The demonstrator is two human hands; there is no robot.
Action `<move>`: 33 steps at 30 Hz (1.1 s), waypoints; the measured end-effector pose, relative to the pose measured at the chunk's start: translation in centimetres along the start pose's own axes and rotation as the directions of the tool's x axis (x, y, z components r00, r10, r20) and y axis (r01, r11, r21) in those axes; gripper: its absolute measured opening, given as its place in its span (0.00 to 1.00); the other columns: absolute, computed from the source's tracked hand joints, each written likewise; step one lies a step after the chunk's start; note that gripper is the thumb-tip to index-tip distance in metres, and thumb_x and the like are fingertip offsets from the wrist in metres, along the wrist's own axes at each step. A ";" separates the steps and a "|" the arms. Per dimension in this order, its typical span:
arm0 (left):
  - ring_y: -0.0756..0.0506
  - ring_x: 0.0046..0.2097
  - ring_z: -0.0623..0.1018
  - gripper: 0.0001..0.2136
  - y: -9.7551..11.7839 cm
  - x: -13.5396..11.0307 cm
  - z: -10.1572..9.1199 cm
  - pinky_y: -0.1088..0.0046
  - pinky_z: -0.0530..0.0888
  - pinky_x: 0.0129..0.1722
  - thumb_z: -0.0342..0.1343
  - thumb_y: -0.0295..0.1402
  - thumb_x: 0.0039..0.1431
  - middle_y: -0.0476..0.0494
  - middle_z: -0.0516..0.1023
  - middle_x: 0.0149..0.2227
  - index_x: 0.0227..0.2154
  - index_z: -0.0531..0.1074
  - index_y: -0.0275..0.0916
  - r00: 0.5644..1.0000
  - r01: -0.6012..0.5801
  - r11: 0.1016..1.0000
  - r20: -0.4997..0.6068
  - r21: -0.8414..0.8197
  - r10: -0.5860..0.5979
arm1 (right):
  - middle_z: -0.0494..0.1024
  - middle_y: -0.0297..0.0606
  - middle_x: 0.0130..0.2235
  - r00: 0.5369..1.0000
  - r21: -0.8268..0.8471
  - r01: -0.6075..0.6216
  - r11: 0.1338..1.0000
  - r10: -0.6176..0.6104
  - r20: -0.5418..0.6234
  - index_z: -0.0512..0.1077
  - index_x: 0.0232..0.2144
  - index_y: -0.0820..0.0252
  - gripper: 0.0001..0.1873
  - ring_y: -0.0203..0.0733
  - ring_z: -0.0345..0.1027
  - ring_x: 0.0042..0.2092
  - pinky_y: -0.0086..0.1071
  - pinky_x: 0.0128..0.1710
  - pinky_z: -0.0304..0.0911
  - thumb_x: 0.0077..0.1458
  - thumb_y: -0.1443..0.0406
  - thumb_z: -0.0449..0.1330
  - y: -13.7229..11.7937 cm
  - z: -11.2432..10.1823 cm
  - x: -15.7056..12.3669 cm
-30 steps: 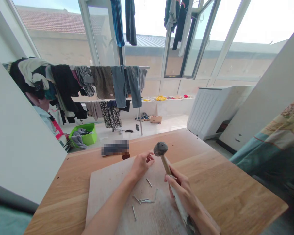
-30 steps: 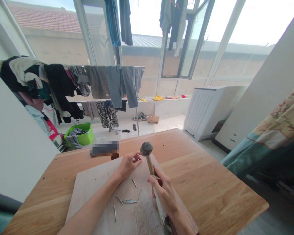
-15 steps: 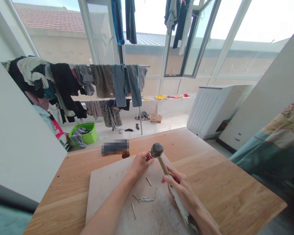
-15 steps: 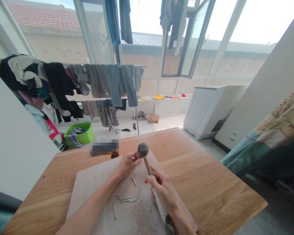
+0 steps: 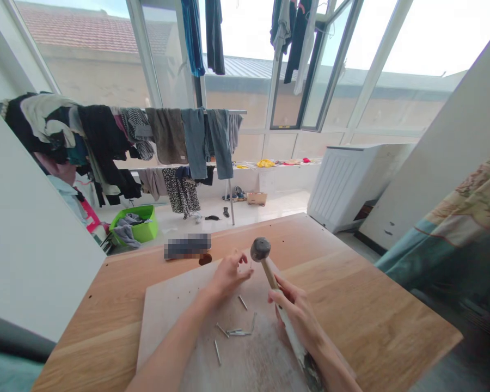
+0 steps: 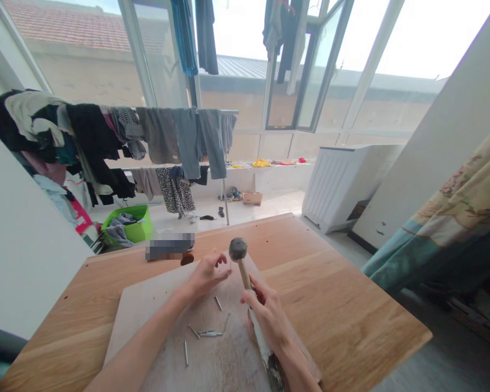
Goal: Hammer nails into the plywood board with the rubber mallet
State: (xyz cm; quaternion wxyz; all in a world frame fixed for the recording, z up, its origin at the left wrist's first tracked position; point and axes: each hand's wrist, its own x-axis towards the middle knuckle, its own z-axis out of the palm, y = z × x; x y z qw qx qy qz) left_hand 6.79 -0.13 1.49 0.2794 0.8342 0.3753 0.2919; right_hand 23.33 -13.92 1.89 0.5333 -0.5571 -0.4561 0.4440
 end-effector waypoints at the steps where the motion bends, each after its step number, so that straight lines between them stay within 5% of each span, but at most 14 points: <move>1: 0.46 0.35 0.74 0.09 0.4 -0.3 -0.9 0.72 0.69 0.35 0.61 0.39 0.53 0.46 0.74 0.36 0.32 0.72 0.39 0.998 0.008 0.998 0.056 0.069 -0.012 | 0.65 0.24 0.21 1.000 0.001 -0.003 1.000 0.003 -0.007 0.76 0.43 0.59 0.17 0.30 0.55 0.16 0.25 0.15 0.54 0.54 0.57 0.59 -0.1 0.0 0.0; 4: 0.45 0.32 0.73 0.15 1.6 -1.5 -3.4 0.73 0.66 0.30 0.64 0.47 0.48 0.48 0.74 0.31 0.28 0.72 0.40 0.944 0.060 0.973 0.305 0.223 -0.128 | 0.64 0.24 0.20 1.000 0.000 -0.016 1.000 0.016 -0.018 0.76 0.36 0.59 0.13 0.29 0.54 0.16 0.24 0.15 0.53 0.54 0.57 0.59 -0.5 0.0 0.0; 6: 0.45 0.29 0.72 0.17 2.1 -2.1 -4.2 0.73 0.63 0.26 0.65 0.49 0.45 0.50 0.73 0.27 0.26 0.72 0.41 0.909 0.099 0.957 0.368 0.272 -0.198 | 0.63 0.23 0.18 1.000 -0.007 -0.024 1.000 0.024 -0.018 0.74 0.31 0.58 0.10 0.29 0.53 0.16 0.24 0.14 0.51 0.53 0.57 0.59 -0.7 0.0 0.0; 14: 0.47 0.23 0.69 0.14 2.5 -2.4 -2.8 0.73 0.62 0.24 0.69 0.41 0.40 0.51 0.68 0.18 0.14 0.70 0.40 0.921 0.078 0.956 0.346 0.283 -0.178 | 0.64 0.24 0.18 1.000 -0.026 -0.012 1.000 0.012 -0.017 0.73 0.30 0.58 0.12 0.31 0.56 0.15 0.25 0.14 0.51 0.52 0.55 0.60 -0.8 0.3 0.1; 20: 0.46 0.24 0.71 0.04 4.2 -2.6 -2.5 0.72 0.63 0.25 0.62 0.29 0.40 0.49 0.71 0.19 0.16 0.72 0.41 0.905 0.015 0.954 0.401 0.298 -0.140 | 0.63 0.24 0.17 1.000 -0.043 -0.015 0.999 0.014 -0.025 0.73 0.30 0.59 0.14 0.30 0.55 0.15 0.25 0.14 0.49 0.52 0.54 0.60 -0.4 0.1 0.3; 25: 0.44 0.25 0.73 0.06 4.8 -2.9 -1.7 0.71 0.68 0.27 0.60 0.27 0.37 0.48 0.69 0.17 0.13 0.68 0.40 0.934 -0.033 0.929 0.342 0.368 -0.102 | 0.66 0.25 0.19 0.999 -0.043 -0.027 0.999 0.026 -0.022 0.71 0.28 0.59 0.14 0.30 0.55 0.15 0.25 0.14 0.50 0.52 0.54 0.60 -0.2 0.1 0.3; 29: 0.42 0.30 0.77 0.05 3.7 -2.2 -1.7 0.70 0.70 0.31 0.58 0.26 0.39 0.44 0.74 0.21 0.15 0.69 0.40 0.955 -0.034 0.912 0.282 0.409 -0.091 | 0.63 0.23 0.17 0.999 -0.036 -0.033 0.999 0.033 -0.015 0.73 0.30 0.59 0.14 0.30 0.54 0.14 0.25 0.13 0.48 0.52 0.53 0.60 -0.1 0.0 0.3; 33: 0.45 0.30 0.77 0.04 1.4 -1.1 -2.3 0.73 0.68 0.31 0.56 0.28 0.45 0.46 0.79 0.26 0.24 0.75 0.40 0.972 0.106 0.954 0.171 0.279 -0.158 | 0.62 0.23 0.17 0.999 -0.024 -0.031 0.999 0.030 -0.010 0.74 0.33 0.59 0.14 0.31 0.54 0.15 0.25 0.13 0.48 0.53 0.54 0.60 0.1 -0.1 0.3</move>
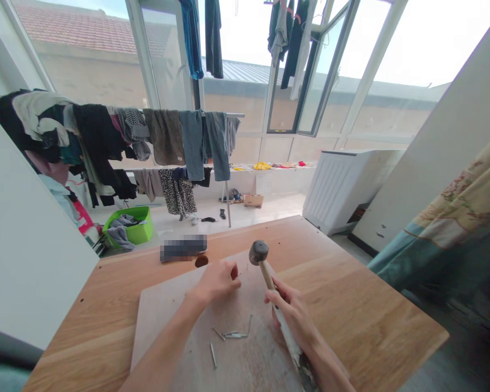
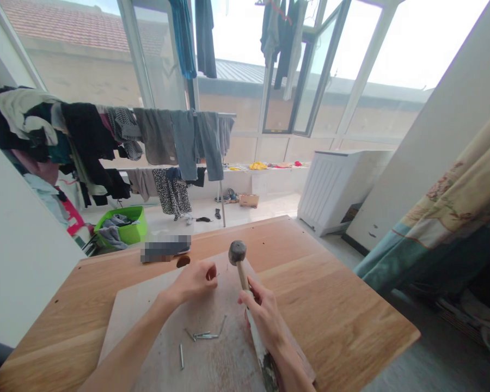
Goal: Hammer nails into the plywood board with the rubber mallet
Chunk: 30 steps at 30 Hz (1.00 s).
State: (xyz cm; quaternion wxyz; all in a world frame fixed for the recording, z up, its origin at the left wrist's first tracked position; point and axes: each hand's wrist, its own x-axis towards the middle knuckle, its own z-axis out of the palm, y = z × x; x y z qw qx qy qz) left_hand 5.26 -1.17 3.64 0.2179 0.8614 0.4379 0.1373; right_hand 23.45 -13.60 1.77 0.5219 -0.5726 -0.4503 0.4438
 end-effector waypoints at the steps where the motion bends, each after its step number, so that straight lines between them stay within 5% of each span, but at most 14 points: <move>1: 0.46 0.30 0.77 0.04 -0.6 0.3 0.0 0.74 0.68 0.31 0.56 0.29 0.47 0.47 0.79 0.27 0.26 0.75 0.40 0.999 0.013 0.997 -0.032 -0.074 -0.016 | 0.62 0.23 0.17 1.000 0.004 0.003 1.000 -0.003 0.001 0.74 0.33 0.59 0.14 0.30 0.54 0.15 0.25 0.14 0.48 0.53 0.54 0.60 0.1 0.0 0.0; 6: 0.48 0.32 0.77 0.11 -2.2 0.9 0.2 0.75 0.70 0.34 0.55 0.32 0.54 0.49 0.79 0.31 0.40 0.75 0.39 0.974 -0.106 0.918 -0.227 -0.382 0.018 | 0.61 0.23 0.17 1.000 0.028 0.016 0.999 -0.016 0.010 0.72 0.29 0.59 0.13 0.29 0.53 0.14 0.24 0.14 0.48 0.54 0.55 0.60 0.0 0.0 -0.1; 9: 0.48 0.33 0.77 0.12 -2.3 1.1 0.8 0.76 0.71 0.34 0.55 0.35 0.57 0.48 0.80 0.32 0.42 0.76 0.40 0.967 -0.153 0.878 -0.252 -0.453 0.039 | 0.63 0.24 0.19 1.000 0.035 0.026 0.999 -0.026 0.014 0.72 0.28 0.59 0.12 0.29 0.54 0.15 0.24 0.14 0.50 0.53 0.56 0.60 -0.4 0.1 -0.2; 18: 0.51 0.29 0.73 0.09 -3.0 1.6 2.5 0.77 0.69 0.31 0.54 0.32 0.56 0.48 0.80 0.31 0.36 0.78 0.38 0.976 -0.162 0.896 -0.200 -0.414 0.084 | 0.62 0.23 0.19 0.998 0.048 0.033 0.998 -0.036 0.053 0.72 0.28 0.59 0.12 0.28 0.54 0.15 0.24 0.14 0.50 0.53 0.56 0.60 -1.0 0.3 -0.4; 25: 0.51 0.30 0.74 0.08 -3.6 1.8 2.9 0.77 0.68 0.31 0.54 0.28 0.54 0.49 0.79 0.30 0.35 0.77 0.38 0.966 -0.204 0.889 -0.232 -0.411 0.115 | 0.69 0.27 0.25 0.996 0.039 0.031 0.999 -0.034 0.077 0.76 0.39 0.61 0.17 0.28 0.57 0.16 0.24 0.15 0.53 0.51 0.56 0.61 -1.3 0.3 -0.5; 30: 0.51 0.29 0.73 0.08 -3.4 1.7 2.8 0.77 0.68 0.30 0.54 0.26 0.54 0.48 0.79 0.30 0.34 0.77 0.37 0.965 -0.207 0.895 -0.233 -0.394 0.121 | 0.67 0.26 0.22 0.994 0.039 0.023 0.999 -0.027 0.103 0.74 0.31 0.60 0.13 0.28 0.55 0.15 0.23 0.14 0.51 0.52 0.56 0.60 -1.5 0.5 -0.7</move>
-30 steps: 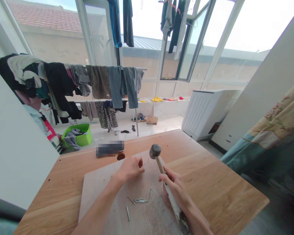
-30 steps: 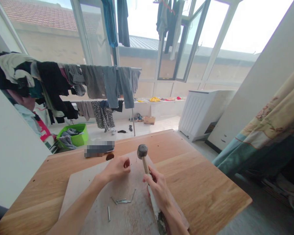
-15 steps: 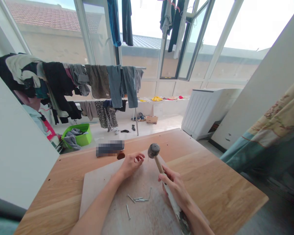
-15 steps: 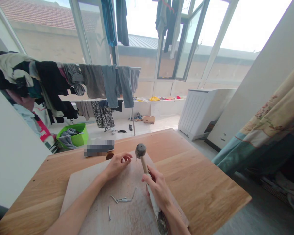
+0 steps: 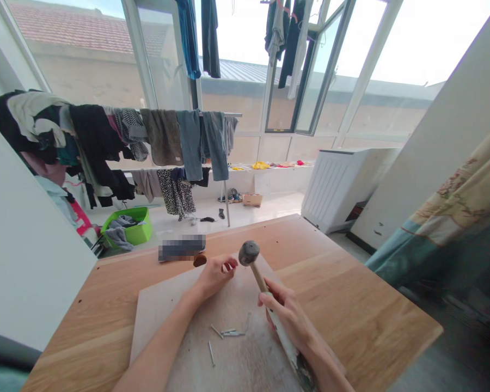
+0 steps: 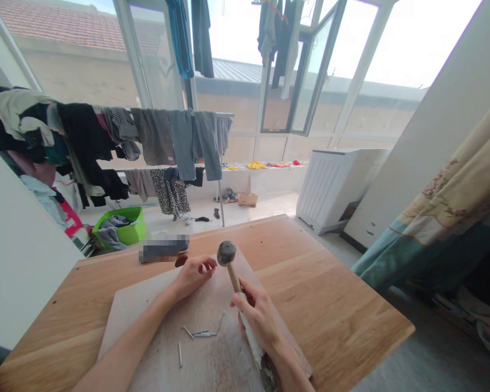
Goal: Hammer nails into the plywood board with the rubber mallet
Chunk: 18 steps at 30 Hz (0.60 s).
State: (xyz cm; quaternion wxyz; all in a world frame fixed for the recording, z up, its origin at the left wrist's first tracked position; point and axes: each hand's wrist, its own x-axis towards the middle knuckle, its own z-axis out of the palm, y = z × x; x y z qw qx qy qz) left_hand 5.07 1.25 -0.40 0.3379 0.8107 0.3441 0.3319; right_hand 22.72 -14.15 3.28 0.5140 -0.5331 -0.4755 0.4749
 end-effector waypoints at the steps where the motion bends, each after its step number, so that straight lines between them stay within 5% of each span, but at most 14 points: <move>1: 0.51 0.29 0.73 0.09 0.1 0.0 0.0 0.77 0.68 0.30 0.55 0.26 0.53 0.48 0.79 0.30 0.35 0.77 0.37 1.000 0.011 1.000 0.004 -0.006 -0.011 | 0.66 0.26 0.22 1.000 0.000 -0.002 1.000 0.002 0.005 0.74 0.30 0.60 0.13 0.28 0.55 0.15 0.23 0.13 0.51 0.52 0.56 0.60 0.0 0.0 0.0; 10: 0.52 0.27 0.71 0.06 0.4 -0.1 -0.2 0.78 0.68 0.28 0.56 0.26 0.53 0.50 0.78 0.29 0.35 0.75 0.36 1.000 0.029 1.000 0.003 -0.010 -0.029 | 0.73 0.29 0.28 0.999 -0.017 0.028 0.999 -0.027 0.044 0.76 0.47 0.61 0.23 0.27 0.56 0.16 0.25 0.16 0.53 0.52 0.55 0.60 0.3 0.3 -0.1; 18: 0.52 0.28 0.72 0.10 0.4 -0.1 -0.4 0.79 0.67 0.29 0.54 0.20 0.48 0.52 0.76 0.28 0.34 0.72 0.36 0.999 -0.032 0.999 -0.002 -0.012 0.032 | 0.74 0.29 0.28 0.995 -0.038 0.023 0.999 -0.019 0.096 0.77 0.48 0.60 0.22 0.27 0.56 0.16 0.24 0.16 0.54 0.53 0.57 0.60 0.3 0.4 -0.1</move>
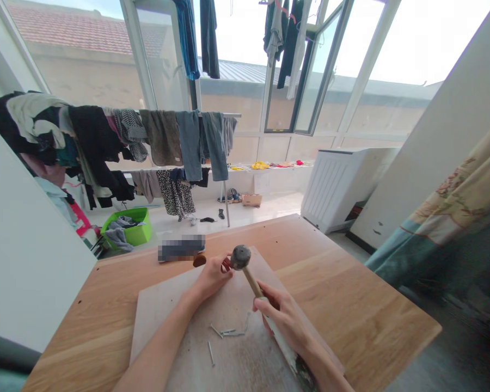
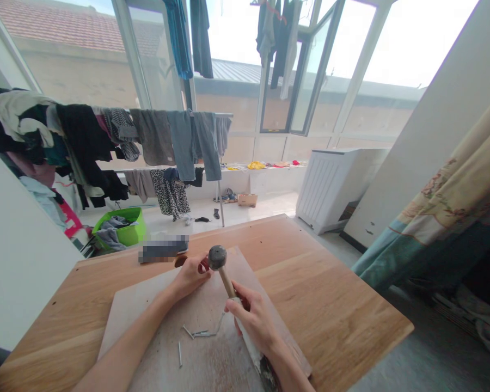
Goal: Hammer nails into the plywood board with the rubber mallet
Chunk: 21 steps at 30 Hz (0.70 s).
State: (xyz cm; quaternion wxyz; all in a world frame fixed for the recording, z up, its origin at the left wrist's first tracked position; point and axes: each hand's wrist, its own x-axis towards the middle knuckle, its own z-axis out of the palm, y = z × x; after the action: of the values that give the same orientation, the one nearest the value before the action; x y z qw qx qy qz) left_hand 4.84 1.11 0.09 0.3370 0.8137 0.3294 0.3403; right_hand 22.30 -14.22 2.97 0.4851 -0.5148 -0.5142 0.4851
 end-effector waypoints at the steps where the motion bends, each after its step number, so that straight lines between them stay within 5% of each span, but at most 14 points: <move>1: 0.52 0.28 0.72 0.10 -0.1 0.0 0.0 0.79 0.67 0.29 0.53 0.20 0.48 0.52 0.76 0.28 0.34 0.72 0.36 1.000 0.003 1.000 0.002 0.002 -0.003 | 0.74 0.29 0.28 1.000 0.002 0.002 1.000 -0.002 0.004 0.77 0.47 0.61 0.22 0.27 0.56 0.16 0.24 0.16 0.53 0.53 0.57 0.60 -0.1 0.0 0.0; 7: 0.51 0.29 0.72 0.12 -0.1 -0.1 0.1 0.77 0.68 0.30 0.55 0.23 0.49 0.51 0.75 0.31 0.39 0.71 0.37 0.999 0.039 0.999 0.037 0.019 -0.039 | 0.73 0.28 0.27 1.000 0.031 0.011 0.999 -0.010 -0.018 0.78 0.43 0.62 0.18 0.27 0.56 0.15 0.23 0.14 0.53 0.52 0.58 0.61 -0.2 0.1 0.0; 11: 0.48 0.30 0.73 0.15 3.2 -0.2 -1.0 0.73 0.68 0.30 0.60 0.37 0.52 0.47 0.74 0.35 0.41 0.67 0.38 0.995 0.092 0.976 0.023 0.196 -0.098 | 0.70 0.27 0.26 0.994 0.075 0.017 0.997 -0.008 -0.113 0.76 0.40 0.60 0.17 0.27 0.55 0.15 0.24 0.13 0.52 0.53 0.55 0.60 0.4 -0.5 0.1; 13: 0.46 0.31 0.74 0.10 5.8 -0.6 -1.4 0.72 0.67 0.30 0.57 0.37 0.54 0.48 0.74 0.32 0.37 0.68 0.39 0.985 0.065 0.947 0.132 0.315 -0.111 | 0.68 0.25 0.22 0.986 0.085 0.023 0.996 -0.008 -0.166 0.74 0.36 0.59 0.15 0.28 0.54 0.15 0.24 0.13 0.52 0.53 0.54 0.60 0.8 -0.8 0.4; 16: 0.41 0.30 0.76 0.10 8.9 -1.7 -0.7 0.70 0.65 0.27 0.59 0.34 0.47 0.46 0.75 0.27 0.34 0.70 0.40 0.909 -0.049 0.878 0.385 0.476 -0.158 | 0.62 0.23 0.17 0.970 0.078 0.031 0.997 -0.011 -0.244 0.71 0.28 0.58 0.15 0.30 0.53 0.16 0.24 0.14 0.51 0.53 0.52 0.60 1.5 -1.3 0.7; 21: 0.38 0.30 0.79 0.16 10.0 -3.7 3.2 0.68 0.69 0.27 0.61 0.25 0.41 0.39 0.79 0.29 0.38 0.74 0.39 0.862 -0.187 0.806 0.488 0.562 -0.139 | 0.62 0.24 0.15 0.953 0.028 0.032 0.999 -0.022 -0.302 0.70 0.26 0.57 0.16 0.31 0.53 0.16 0.25 0.14 0.52 0.54 0.51 0.60 1.9 -1.5 0.9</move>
State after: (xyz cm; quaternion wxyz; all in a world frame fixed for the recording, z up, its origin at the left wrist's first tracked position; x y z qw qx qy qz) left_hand 8.41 -8.29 4.84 0.1365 0.9417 0.3076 -0.0009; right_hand 23.92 -13.35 1.21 0.5728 -0.5679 -0.4330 0.4024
